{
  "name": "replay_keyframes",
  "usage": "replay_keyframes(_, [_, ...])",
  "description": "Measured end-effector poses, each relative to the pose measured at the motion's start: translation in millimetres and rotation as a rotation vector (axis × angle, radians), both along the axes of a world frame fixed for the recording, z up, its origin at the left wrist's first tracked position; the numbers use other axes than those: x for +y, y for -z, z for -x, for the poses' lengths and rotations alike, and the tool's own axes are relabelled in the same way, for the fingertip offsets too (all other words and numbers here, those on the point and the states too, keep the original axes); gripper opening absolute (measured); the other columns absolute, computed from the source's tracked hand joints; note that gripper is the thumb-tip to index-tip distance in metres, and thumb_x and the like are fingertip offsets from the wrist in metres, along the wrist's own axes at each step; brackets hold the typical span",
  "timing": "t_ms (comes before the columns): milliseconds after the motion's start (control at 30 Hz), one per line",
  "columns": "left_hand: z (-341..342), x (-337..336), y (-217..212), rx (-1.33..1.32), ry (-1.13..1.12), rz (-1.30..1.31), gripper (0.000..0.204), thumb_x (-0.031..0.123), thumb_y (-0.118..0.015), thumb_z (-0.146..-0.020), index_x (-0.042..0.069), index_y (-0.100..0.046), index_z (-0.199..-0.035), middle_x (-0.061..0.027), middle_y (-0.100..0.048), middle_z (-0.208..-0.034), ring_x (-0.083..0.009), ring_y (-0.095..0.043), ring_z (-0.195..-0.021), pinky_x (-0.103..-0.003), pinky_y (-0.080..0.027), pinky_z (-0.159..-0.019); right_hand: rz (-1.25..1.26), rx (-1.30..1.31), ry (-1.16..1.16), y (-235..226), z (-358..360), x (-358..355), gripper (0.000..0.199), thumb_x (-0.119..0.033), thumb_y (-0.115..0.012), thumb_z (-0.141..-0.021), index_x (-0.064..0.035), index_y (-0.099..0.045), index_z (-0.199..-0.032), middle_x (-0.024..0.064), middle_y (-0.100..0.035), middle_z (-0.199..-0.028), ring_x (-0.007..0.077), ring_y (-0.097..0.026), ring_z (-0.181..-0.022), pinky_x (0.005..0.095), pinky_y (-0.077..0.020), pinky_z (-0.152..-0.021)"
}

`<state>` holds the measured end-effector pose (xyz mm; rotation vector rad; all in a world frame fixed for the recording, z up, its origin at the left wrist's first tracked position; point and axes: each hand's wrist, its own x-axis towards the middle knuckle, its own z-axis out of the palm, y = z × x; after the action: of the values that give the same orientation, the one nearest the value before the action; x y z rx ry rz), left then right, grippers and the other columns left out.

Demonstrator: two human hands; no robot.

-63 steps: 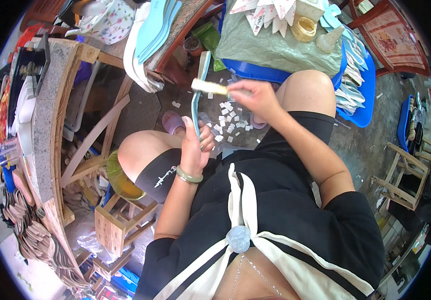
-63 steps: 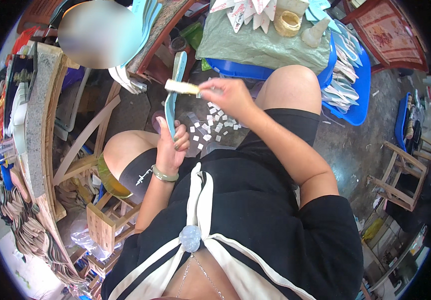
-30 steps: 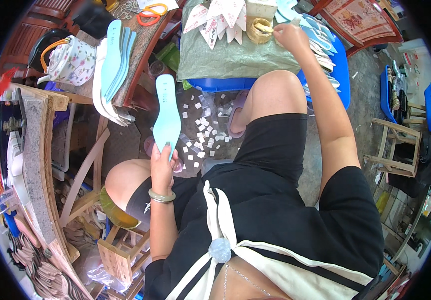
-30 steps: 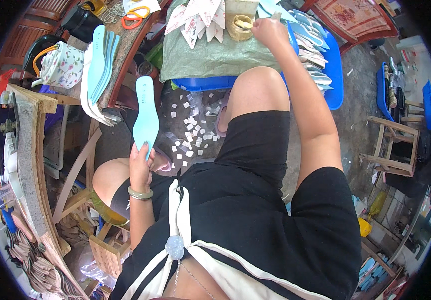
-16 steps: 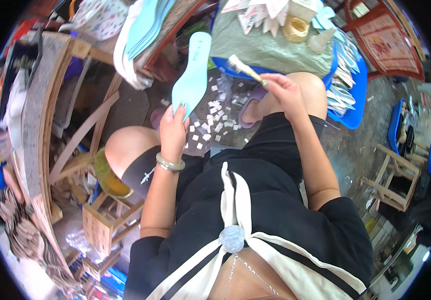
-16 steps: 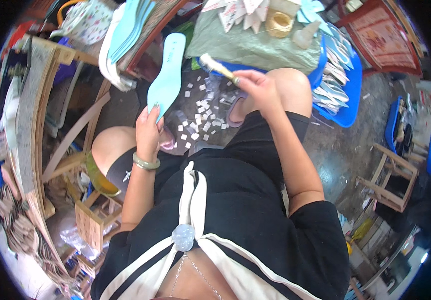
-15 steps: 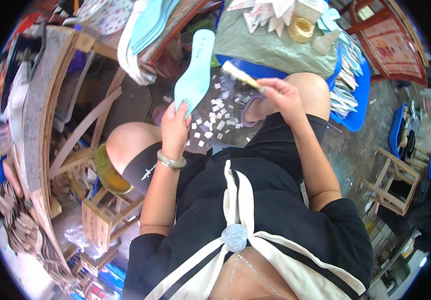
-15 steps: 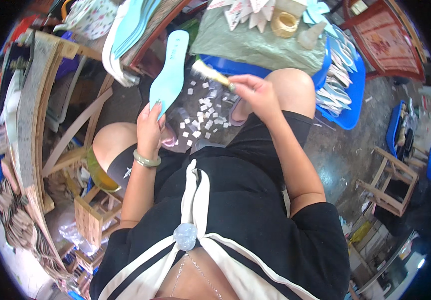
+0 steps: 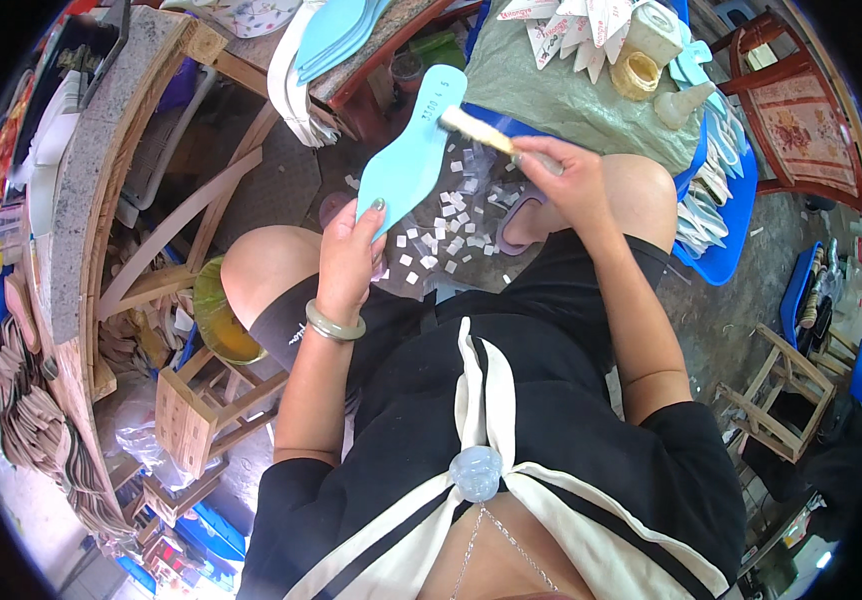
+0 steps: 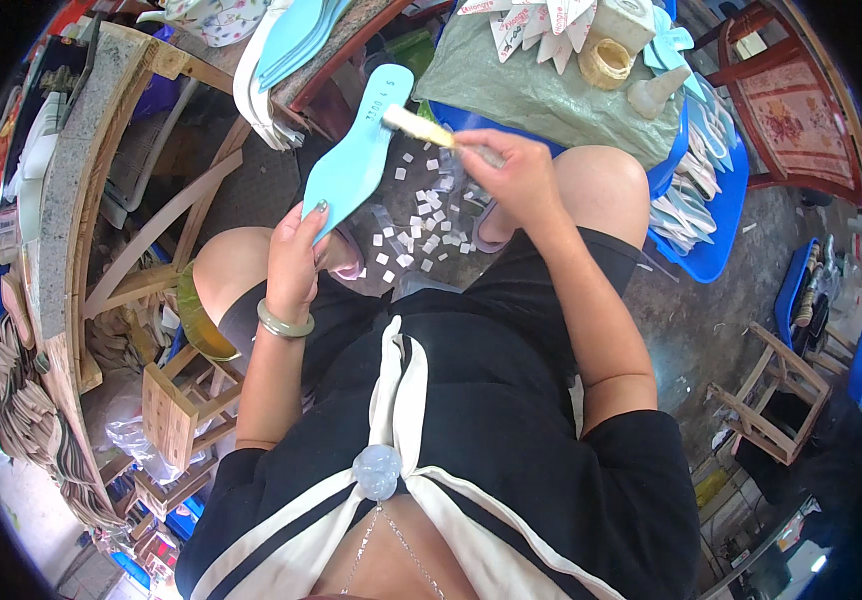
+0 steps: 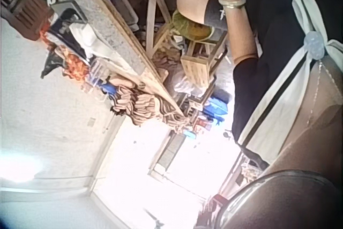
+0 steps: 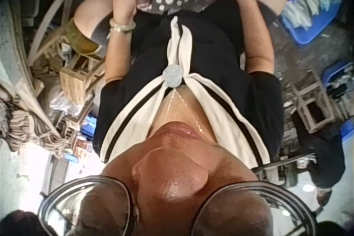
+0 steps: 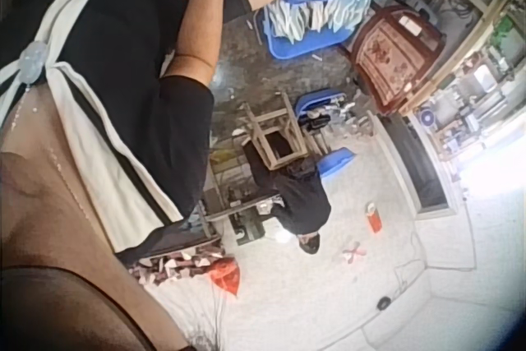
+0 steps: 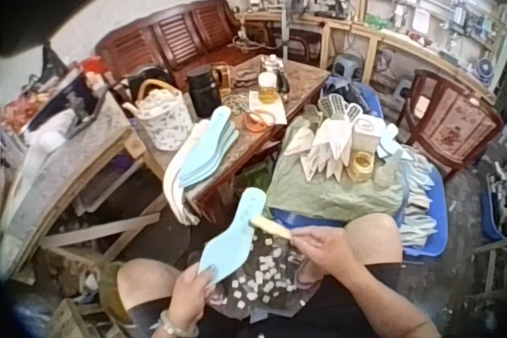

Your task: Applying glue to shoe insoles with a brush in a manufacturing setting.

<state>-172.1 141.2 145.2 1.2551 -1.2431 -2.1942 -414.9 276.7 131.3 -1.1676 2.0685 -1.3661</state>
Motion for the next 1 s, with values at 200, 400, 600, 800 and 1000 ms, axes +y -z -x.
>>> replay_keyframes(200, [-5,-2,-9,-0.056,0.096,0.173,0.019,0.02,-0.053,-0.093,0.003,-0.059,-0.1,0.008,-0.045,-0.069,0.0005,-0.032,-0.052,-0.017,-0.026,-0.047,-0.148,0.058,0.092,-12,43,-4,0.022,-0.016,-0.067,-0.08,-0.0051,-0.07,-0.099,0.0031,-0.07,-0.086,0.0061,-0.06,-0.078,0.0214,-0.0468,-0.073])
replay_keyframes(400, [-5,-12,-11,-0.011,0.308,0.176,0.019,0.019,-0.054,-0.093,0.002,-0.059,-0.1,0.0075,-0.044,-0.069,-0.0004,-0.033,-0.052,-0.018,-0.027,-0.047,-0.25,0.222,-0.126,-34,78,-12,0.019,-0.013,-0.064,-0.08,-0.0051,-0.07,-0.096,0.0054,-0.07,-0.088,0.0099,-0.062,-0.077,0.0245,-0.0487,-0.074])
replay_keyframes(600, [6,-10,-6,-0.052,0.331,0.181,0.019,0.019,-0.055,-0.092,0.001,-0.058,-0.099,0.0075,-0.042,-0.063,-0.0004,-0.033,-0.051,-0.018,-0.026,-0.045,-0.084,0.446,-0.573,-56,72,-24,0.018,-0.011,-0.066,-0.08,-0.0051,-0.069,-0.097,0.0098,-0.069,-0.088,0.0211,-0.065,-0.077,0.029,-0.0504,-0.071])
replay_keyframes(800, [17,-2,-2,-0.175,0.348,0.347,0.021,0.02,-0.056,-0.087,0.0,-0.061,-0.094,0.0057,-0.046,-0.061,-0.0026,-0.039,-0.054,-0.022,-0.032,-0.049,0.053,0.225,-0.554,-32,26,-31,0.019,-0.014,-0.067,-0.078,-0.0098,-0.07,-0.096,0.01,-0.069,-0.085,0.0221,-0.067,-0.076,0.0298,-0.0515,-0.068])
replay_keyframes(1000, [12,0,-1,-0.208,0.329,0.43,0.021,0.021,-0.056,-0.087,0.0,-0.06,-0.09,0.005,-0.049,-0.062,-0.0028,-0.04,-0.055,-0.022,-0.033,-0.05,0.067,0.121,-0.488,-17,6,-26,0.019,-0.013,-0.068,-0.078,-0.0095,-0.071,-0.096,0.0094,-0.069,-0.086,0.0203,-0.067,-0.076,0.0285,-0.0518,-0.069])
